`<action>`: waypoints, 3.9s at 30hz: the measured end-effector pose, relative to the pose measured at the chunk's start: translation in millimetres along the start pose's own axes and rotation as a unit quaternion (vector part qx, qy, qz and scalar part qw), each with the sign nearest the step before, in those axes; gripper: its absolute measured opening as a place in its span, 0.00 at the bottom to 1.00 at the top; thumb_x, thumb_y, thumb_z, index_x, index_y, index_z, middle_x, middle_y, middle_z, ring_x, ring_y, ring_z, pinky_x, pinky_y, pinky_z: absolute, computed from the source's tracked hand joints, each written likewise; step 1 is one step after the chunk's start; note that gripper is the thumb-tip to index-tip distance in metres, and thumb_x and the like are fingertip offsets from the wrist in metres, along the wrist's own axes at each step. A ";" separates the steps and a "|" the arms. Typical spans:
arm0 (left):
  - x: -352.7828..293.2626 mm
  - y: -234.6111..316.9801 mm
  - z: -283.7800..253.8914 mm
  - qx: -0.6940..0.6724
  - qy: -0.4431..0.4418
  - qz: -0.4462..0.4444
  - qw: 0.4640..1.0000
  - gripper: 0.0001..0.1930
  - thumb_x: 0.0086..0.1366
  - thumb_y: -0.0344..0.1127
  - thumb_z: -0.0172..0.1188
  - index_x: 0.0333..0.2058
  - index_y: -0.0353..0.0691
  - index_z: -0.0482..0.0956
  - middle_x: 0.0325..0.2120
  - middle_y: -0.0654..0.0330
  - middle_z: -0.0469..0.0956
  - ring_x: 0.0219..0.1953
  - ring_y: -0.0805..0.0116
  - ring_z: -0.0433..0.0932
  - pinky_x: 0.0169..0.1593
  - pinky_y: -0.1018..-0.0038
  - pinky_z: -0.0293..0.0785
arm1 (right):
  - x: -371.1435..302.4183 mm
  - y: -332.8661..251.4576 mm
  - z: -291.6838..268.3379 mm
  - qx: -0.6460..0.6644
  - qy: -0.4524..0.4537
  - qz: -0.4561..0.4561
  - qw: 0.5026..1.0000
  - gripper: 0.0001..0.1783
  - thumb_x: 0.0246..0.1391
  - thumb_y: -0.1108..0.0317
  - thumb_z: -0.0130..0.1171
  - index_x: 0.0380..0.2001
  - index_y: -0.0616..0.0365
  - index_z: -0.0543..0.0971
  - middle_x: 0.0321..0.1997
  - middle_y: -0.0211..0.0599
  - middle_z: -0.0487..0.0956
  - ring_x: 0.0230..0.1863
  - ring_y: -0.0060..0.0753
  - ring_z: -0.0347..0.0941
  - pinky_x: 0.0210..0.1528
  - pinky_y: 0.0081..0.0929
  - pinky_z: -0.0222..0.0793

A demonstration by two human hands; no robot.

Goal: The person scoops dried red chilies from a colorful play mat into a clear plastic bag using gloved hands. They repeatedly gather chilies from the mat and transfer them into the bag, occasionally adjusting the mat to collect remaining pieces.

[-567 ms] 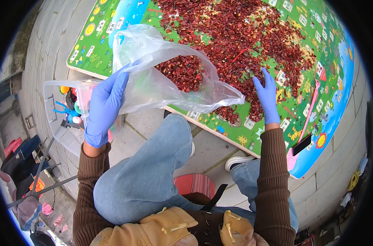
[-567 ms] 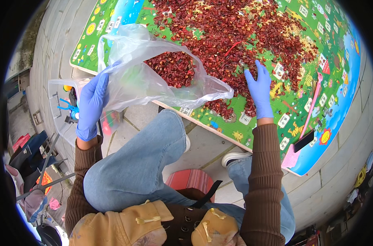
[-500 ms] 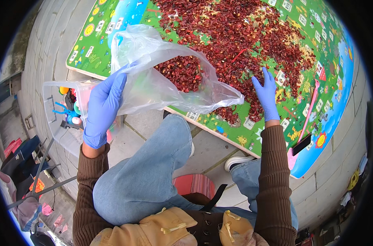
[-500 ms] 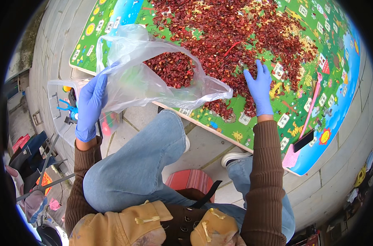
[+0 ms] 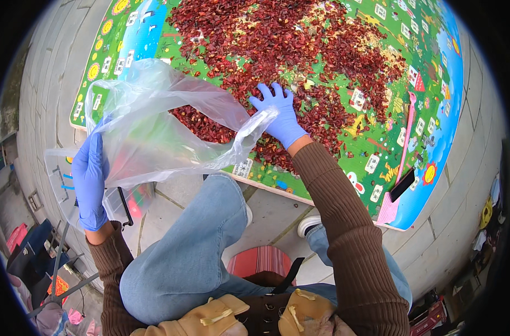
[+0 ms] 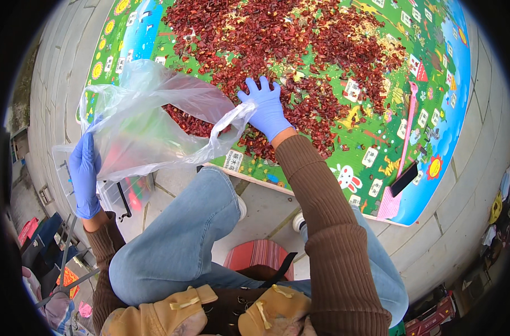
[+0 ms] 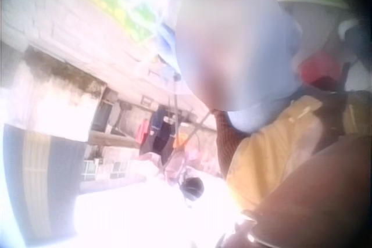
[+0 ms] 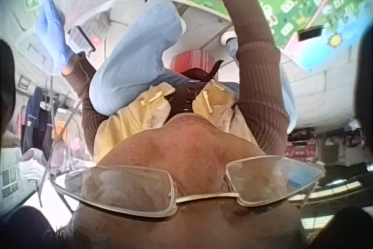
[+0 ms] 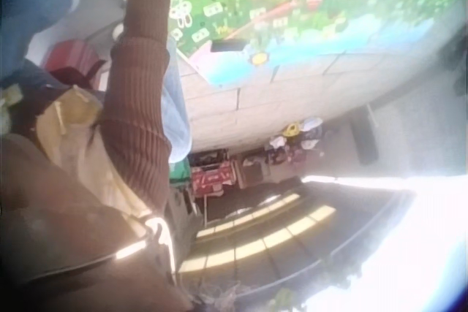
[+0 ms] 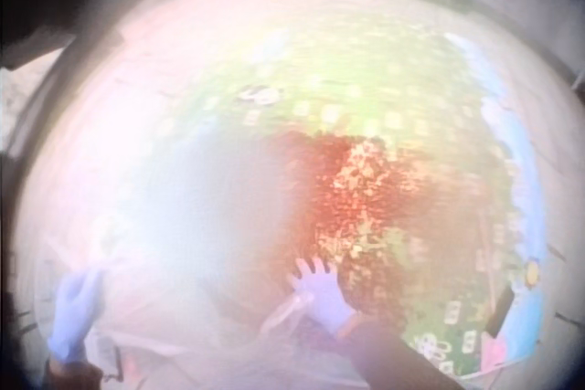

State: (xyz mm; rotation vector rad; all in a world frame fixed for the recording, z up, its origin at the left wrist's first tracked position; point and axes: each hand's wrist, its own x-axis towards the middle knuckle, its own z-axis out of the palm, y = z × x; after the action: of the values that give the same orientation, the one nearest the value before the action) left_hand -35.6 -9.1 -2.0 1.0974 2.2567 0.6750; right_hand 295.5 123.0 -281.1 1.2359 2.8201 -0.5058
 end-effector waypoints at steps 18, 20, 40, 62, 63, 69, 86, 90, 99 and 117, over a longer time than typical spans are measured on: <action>10.6 -28.4 -5.2 0.007 0.013 -0.057 0.998 0.21 0.76 0.42 0.53 0.57 0.31 0.77 0.43 0.66 0.80 0.42 0.80 0.72 0.47 0.84 0.67 | -74.3 103.5 -2.2 0.038 0.063 0.264 0.962 0.39 0.55 0.34 0.59 0.68 0.27 0.66 0.77 0.43 0.53 0.76 0.63 0.42 0.71 0.66 0.38; 12.5 -30.7 -6.6 0.011 0.013 -0.077 0.997 0.21 0.76 0.42 0.52 0.57 0.32 0.77 0.43 0.64 0.81 0.43 0.79 0.73 0.49 0.83 0.68 | -76.8 80.6 -1.9 0.031 0.061 0.195 0.978 0.42 0.51 0.31 0.60 0.68 0.27 0.67 0.75 0.43 0.56 0.73 0.62 0.48 0.69 0.64 0.43; -6.5 6.1 22.6 -0.004 -0.042 -0.017 0.999 0.20 0.77 0.39 0.50 0.59 0.32 0.75 0.47 0.63 0.81 0.43 0.80 0.75 0.48 0.83 0.71 | -123.0 88.8 -15.7 0.846 0.163 0.335 0.381 0.13 0.70 0.58 0.52 0.42 0.55 0.78 0.39 0.32 0.79 0.33 0.24 0.73 0.24 0.19 0.62; -29.6 109.8 115.2 0.279 -0.161 0.521 0.790 0.43 0.52 0.50 0.73 0.63 0.37 0.67 0.56 0.53 0.74 0.63 0.50 0.66 0.66 0.57 0.63 | -164.3 65.1 -82.3 0.963 0.141 0.164 0.163 0.31 0.71 0.51 0.44 0.67 0.61 0.64 0.68 0.53 0.68 0.68 0.57 0.65 0.67 0.57 0.65; -26.9 102.5 130.4 0.324 -0.179 0.513 0.774 0.48 0.50 0.53 0.73 0.64 0.31 0.63 0.54 0.49 0.74 0.64 0.49 0.65 0.68 0.56 0.60 | -164.3 63.6 -91.1 0.966 0.134 0.148 0.162 0.30 0.71 0.51 0.43 0.66 0.62 0.66 0.67 0.54 0.69 0.67 0.57 0.66 0.67 0.57 0.66; -36.2 51.4 134.2 0.523 -0.282 0.503 0.627 0.11 0.58 0.31 0.57 0.39 0.47 0.82 0.23 0.63 0.74 0.35 0.62 0.77 0.65 0.55 0.64 | -123.0 32.3 -169.5 0.964 0.061 0.118 0.231 0.30 0.71 0.51 0.43 0.65 0.65 0.67 0.65 0.54 0.71 0.65 0.55 0.69 0.66 0.53 0.69; -58.5 30.8 105.7 0.508 -0.258 0.491 0.659 0.32 0.62 0.30 0.53 0.64 0.66 0.68 0.21 0.64 0.71 0.25 0.65 0.75 0.30 0.65 0.65 | 6.8 -99.3 -161.6 0.597 -0.087 0.209 0.769 0.36 0.63 0.47 0.55 0.68 0.58 0.66 0.60 0.45 0.76 0.50 0.39 0.78 0.48 0.41 0.76; -58.7 28.8 106.0 0.457 -0.267 0.489 0.694 0.34 0.61 0.29 0.53 0.65 0.69 0.67 0.21 0.64 0.71 0.25 0.65 0.74 0.31 0.66 0.65 | -64.2 18.9 -122.1 0.611 0.107 0.225 0.751 0.34 0.62 0.52 0.59 0.66 0.58 0.69 0.60 0.50 0.76 0.51 0.42 0.79 0.50 0.39 0.77; -39.9 47.7 108.9 0.464 -0.218 0.414 0.752 0.39 0.57 0.32 0.60 0.69 0.62 0.63 0.26 0.62 0.71 0.30 0.64 0.73 0.36 0.64 0.64 | -196.9 111.8 -1.8 0.133 0.036 0.452 0.881 0.49 0.52 0.34 0.62 0.73 0.37 0.58 0.76 0.61 0.50 0.73 0.75 0.46 0.70 0.60 0.51; -56.4 16.1 121.4 0.384 -0.250 0.417 0.785 0.29 0.53 0.31 0.66 0.56 0.60 0.79 0.25 0.64 0.68 0.31 0.61 0.69 0.36 0.69 0.66 | -169.8 10.1 39.2 0.029 0.075 0.003 0.997 0.25 0.52 0.46 0.66 0.52 0.37 0.77 0.64 0.36 0.69 0.63 0.50 0.62 0.56 0.54 0.62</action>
State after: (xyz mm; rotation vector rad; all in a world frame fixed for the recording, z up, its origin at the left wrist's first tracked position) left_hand 82.0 -22.0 -66.6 2.3839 1.4743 -0.3275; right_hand 415.0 -3.4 -296.0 1.3472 2.9417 -0.5186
